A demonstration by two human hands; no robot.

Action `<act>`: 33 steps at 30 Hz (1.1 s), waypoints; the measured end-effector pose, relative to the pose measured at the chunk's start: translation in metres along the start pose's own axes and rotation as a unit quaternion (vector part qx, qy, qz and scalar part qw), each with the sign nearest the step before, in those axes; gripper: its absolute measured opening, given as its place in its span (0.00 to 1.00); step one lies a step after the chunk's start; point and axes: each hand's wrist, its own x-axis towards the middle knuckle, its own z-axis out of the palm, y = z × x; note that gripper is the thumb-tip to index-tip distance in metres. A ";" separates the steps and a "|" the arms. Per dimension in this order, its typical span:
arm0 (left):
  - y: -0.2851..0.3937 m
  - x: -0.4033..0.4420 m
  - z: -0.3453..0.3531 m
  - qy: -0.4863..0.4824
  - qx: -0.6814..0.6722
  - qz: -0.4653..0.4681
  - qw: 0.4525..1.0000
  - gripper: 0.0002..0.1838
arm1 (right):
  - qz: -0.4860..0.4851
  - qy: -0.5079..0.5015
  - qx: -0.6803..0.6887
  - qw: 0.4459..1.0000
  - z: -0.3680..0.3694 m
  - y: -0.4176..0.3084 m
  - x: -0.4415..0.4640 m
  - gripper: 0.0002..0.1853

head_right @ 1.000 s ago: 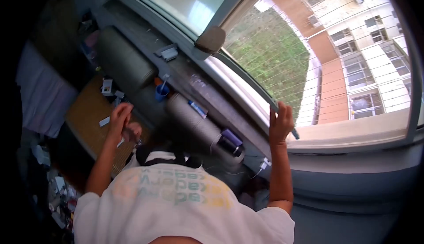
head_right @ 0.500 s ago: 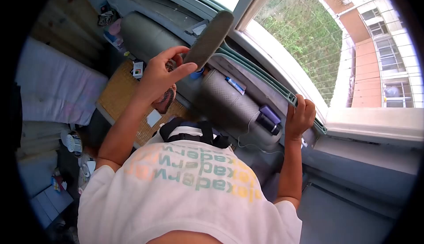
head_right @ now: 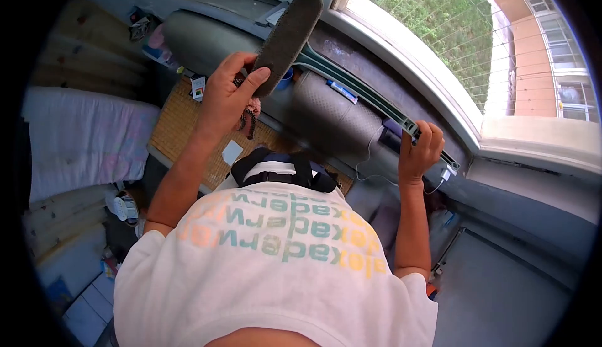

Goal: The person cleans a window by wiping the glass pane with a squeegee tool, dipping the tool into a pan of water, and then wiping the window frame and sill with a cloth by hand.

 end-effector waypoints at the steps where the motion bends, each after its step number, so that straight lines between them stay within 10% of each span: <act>1: -0.002 0.000 0.002 -0.003 -0.009 0.001 1.000 0.13 | 0.010 -0.001 -0.003 1.000 0.000 0.001 -0.002 0.11; 9: -0.001 0.003 0.006 0.024 -0.029 0.063 0.997 0.09 | 0.031 0.000 -0.005 0.999 0.000 0.001 -0.009 0.11; 19: 0.015 0.036 0.004 -0.102 -0.357 -0.141 0.918 0.10 | 0.010 0.014 -0.059 0.998 0.006 0.026 -0.010 0.06; 22: -0.019 0.031 0.018 -0.036 -0.076 0.083 0.993 0.12 | -0.017 0.044 -0.057 0.997 0.008 0.022 -0.027 0.11; 26: -0.038 0.018 0.014 -0.061 -0.104 -0.136 0.983 0.14 | 0.092 -0.076 0.012 0.993 0.005 -0.006 -0.039 0.15; 33: -0.090 0.022 0.021 -0.093 -0.037 0.009 0.995 0.15 | 0.119 -0.104 0.028 0.987 -0.019 -0.017 -0.050 0.13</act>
